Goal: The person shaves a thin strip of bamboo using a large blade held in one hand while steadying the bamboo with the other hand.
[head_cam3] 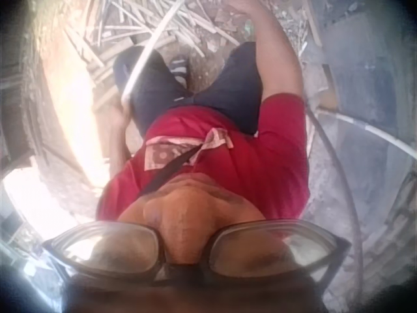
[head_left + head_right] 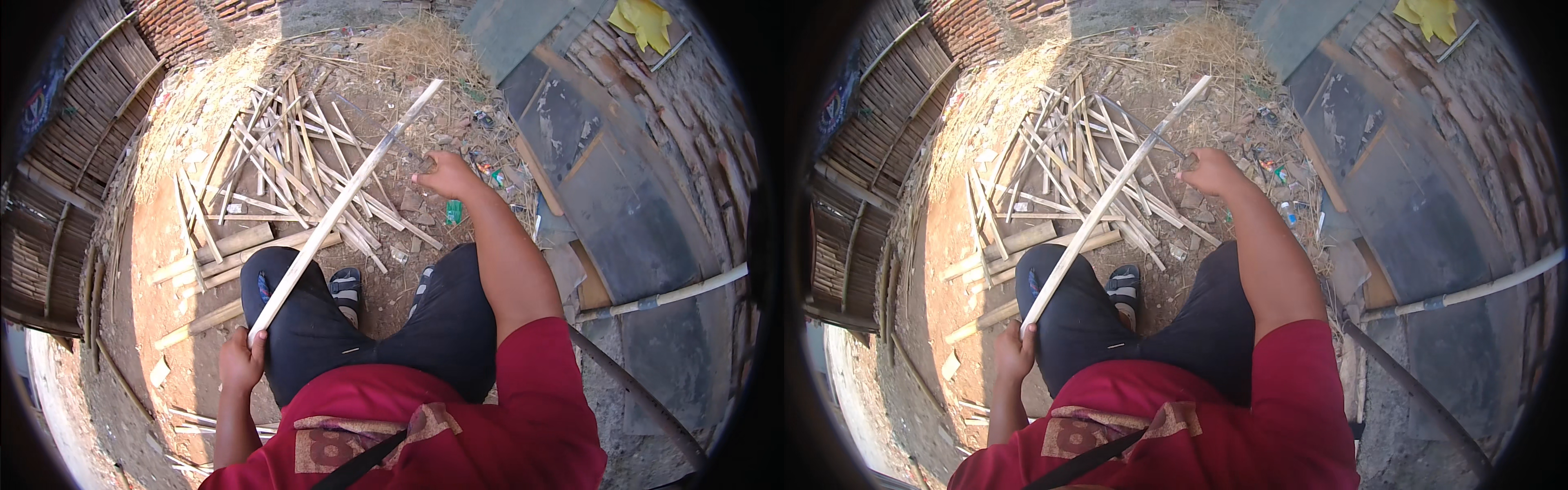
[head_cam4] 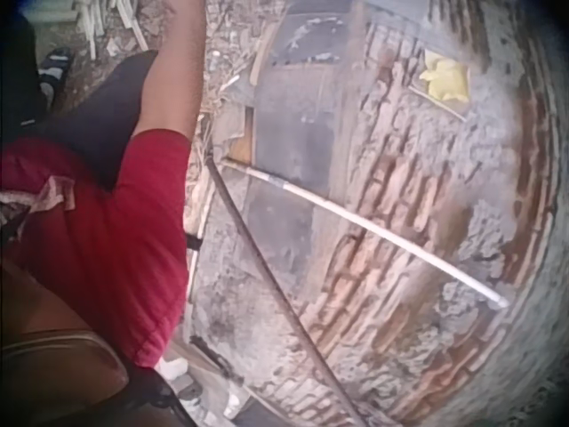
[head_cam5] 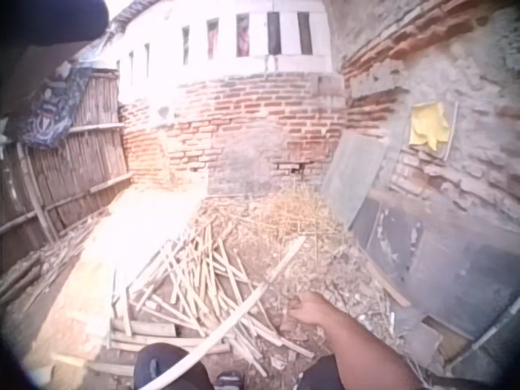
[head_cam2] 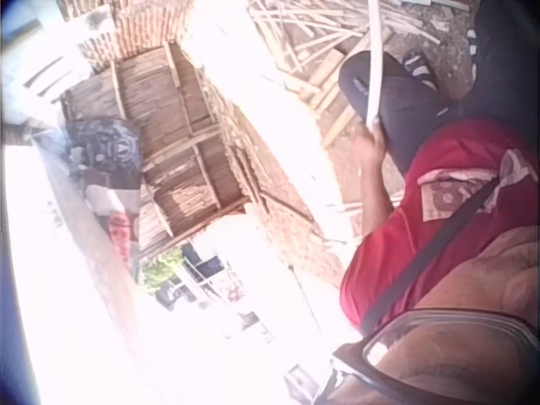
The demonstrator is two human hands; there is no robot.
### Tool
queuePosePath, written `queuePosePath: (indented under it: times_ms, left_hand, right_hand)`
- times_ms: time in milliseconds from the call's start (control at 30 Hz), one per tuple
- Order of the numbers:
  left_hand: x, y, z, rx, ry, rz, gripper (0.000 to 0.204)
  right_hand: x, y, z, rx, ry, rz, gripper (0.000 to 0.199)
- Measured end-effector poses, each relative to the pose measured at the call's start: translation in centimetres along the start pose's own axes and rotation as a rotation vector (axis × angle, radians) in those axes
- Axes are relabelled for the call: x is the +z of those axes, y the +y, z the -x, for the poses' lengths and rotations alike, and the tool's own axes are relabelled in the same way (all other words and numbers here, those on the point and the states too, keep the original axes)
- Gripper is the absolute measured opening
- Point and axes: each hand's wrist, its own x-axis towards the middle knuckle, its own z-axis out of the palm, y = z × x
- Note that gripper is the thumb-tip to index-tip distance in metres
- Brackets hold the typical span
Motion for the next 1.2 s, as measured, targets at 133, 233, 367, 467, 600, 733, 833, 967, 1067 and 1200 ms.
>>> queuePosePath:
  times_ms: [133, 233, 367, 467, 600, 733, 833, 967, 1067, 1200]
  left_hand:
    - [-0.9, 0.4, 0.4, -0.012, -0.015, 0.002, 0.051]
    - [-1.0, 1.2, 0.2, -0.030, -0.022, 0.031, 0.051]
    - [-1.1, 1.4, 0.3, -0.031, 0.005, 0.040, 0.052]
    - [-2.1, 2.8, -0.5, -0.056, -0.039, 0.046, 0.051]
    - [-3.4, 3.4, -2.1, -0.051, -0.088, -0.111, 0.052]
    - [-4.3, 3.9, -2.3, -0.097, -0.116, -0.144, 0.053]
    - [-3.9, 4.1, -2.1, -0.174, -0.125, -0.112, 0.053]
    - [-3.1, 3.4, -3.2, -0.160, -0.118, -0.029, 0.053]
    - [-2.9, 3.2, -3.2, -0.154, -0.116, 0.001, 0.054]
    - [-3.1, 3.2, -3.9, -0.117, -0.128, 0.015, 0.056]
  right_hand:
    - [-0.2, -3.8, 1.6, -0.170, -0.273, 0.178, 0.066]
    - [-2.7, -1.3, 2.0, -0.067, -0.176, 0.065, 0.075]
    - [-6.5, 4.3, 1.7, 0.264, 0.070, 0.011, 0.077]
    - [-5.7, 10.9, 3.2, 0.400, -0.069, -0.366, 0.059]
    - [0.2, 13.8, 6.0, 0.510, -0.121, -0.600, 0.027]
    - [5.1, 18.0, 5.7, 0.563, 0.018, -0.566, 0.032]
    - [8.2, 20.4, 5.9, 0.753, 0.148, -0.543, 0.033]
    - [12.0, 25.1, 4.6, 0.462, -0.193, 0.195, 0.050]
    - [14.4, 23.5, 1.9, 0.621, -0.310, 0.051, 0.054]
    - [16.4, 27.2, -0.8, 0.580, -0.437, 0.233, 0.047]
